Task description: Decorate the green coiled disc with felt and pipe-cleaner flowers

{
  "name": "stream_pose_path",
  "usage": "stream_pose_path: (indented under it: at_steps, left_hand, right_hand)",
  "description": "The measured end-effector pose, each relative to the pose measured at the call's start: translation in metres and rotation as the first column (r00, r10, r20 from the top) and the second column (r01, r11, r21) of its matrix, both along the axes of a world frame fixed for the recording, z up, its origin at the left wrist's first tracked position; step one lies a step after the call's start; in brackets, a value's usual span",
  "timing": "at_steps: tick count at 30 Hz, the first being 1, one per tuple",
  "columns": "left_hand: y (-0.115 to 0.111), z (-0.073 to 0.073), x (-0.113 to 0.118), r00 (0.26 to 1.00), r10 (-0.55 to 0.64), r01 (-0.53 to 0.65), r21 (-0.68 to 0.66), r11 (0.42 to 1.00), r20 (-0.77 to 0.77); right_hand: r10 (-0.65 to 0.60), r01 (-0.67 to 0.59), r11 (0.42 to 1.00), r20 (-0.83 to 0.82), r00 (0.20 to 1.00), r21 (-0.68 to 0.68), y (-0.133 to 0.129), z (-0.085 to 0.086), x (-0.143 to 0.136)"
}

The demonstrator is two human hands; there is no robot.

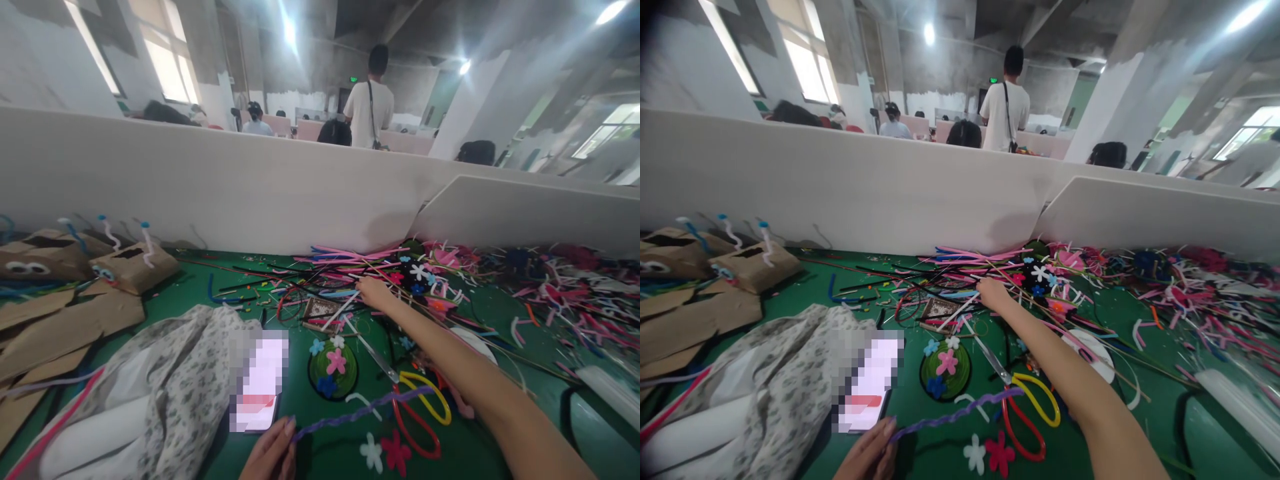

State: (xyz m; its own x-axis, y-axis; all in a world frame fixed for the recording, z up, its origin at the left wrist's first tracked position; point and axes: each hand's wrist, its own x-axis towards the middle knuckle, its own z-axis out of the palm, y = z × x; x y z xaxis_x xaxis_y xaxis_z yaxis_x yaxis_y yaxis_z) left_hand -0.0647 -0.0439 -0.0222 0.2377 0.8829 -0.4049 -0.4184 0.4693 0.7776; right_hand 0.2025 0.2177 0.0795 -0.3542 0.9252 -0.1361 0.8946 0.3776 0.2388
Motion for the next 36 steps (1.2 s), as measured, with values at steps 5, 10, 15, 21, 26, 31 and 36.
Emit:
stream_pose_path:
  at_steps: [5,10,15,21,26,31,36]
  left_hand:
    - [0.001,-0.006,0.001,1.000,-0.024,0.023,0.033,0.999,0.020]
    - [0.000,-0.008,0.001,0.999,-0.022,0.023,0.032,0.999,-0.027]
    - [0.000,-0.008,0.001,0.998,-0.030,0.031,0.009,0.999,-0.058]
    - [0.000,-0.014,0.001,0.994,-0.073,0.077,0.059,0.995,-0.076]
    - [-0.001,-0.012,0.001,0.994,-0.082,0.088,0.080,0.993,-0.072]
    - [-0.003,-0.001,0.002,0.995,-0.068,0.074,0.072,0.995,-0.071]
    - [-0.003,-0.001,0.002,0.994,-0.080,0.086,0.088,0.992,-0.072]
  right_hand:
    - [-0.068,0.068,0.997,-0.002,0.998,0.034,-0.010,-0.008,0.000]
    - [-0.139,0.138,0.989,-0.003,0.990,0.061,0.003,-0.016,-0.011]
    - [-0.174,0.173,0.983,0.007,0.985,0.063,0.024,-0.018,-0.020]
    - [-0.158,0.157,0.987,0.035,0.987,0.037,0.031,-0.023,-0.033]
    - [-0.107,0.107,0.994,0.040,0.993,0.014,0.030,-0.022,-0.035]
    - [-0.079,0.078,0.997,0.046,0.996,0.023,0.022,-0.023,-0.028]
    - [-0.061,0.059,0.997,0.051,0.997,0.044,0.007,-0.023,-0.024]
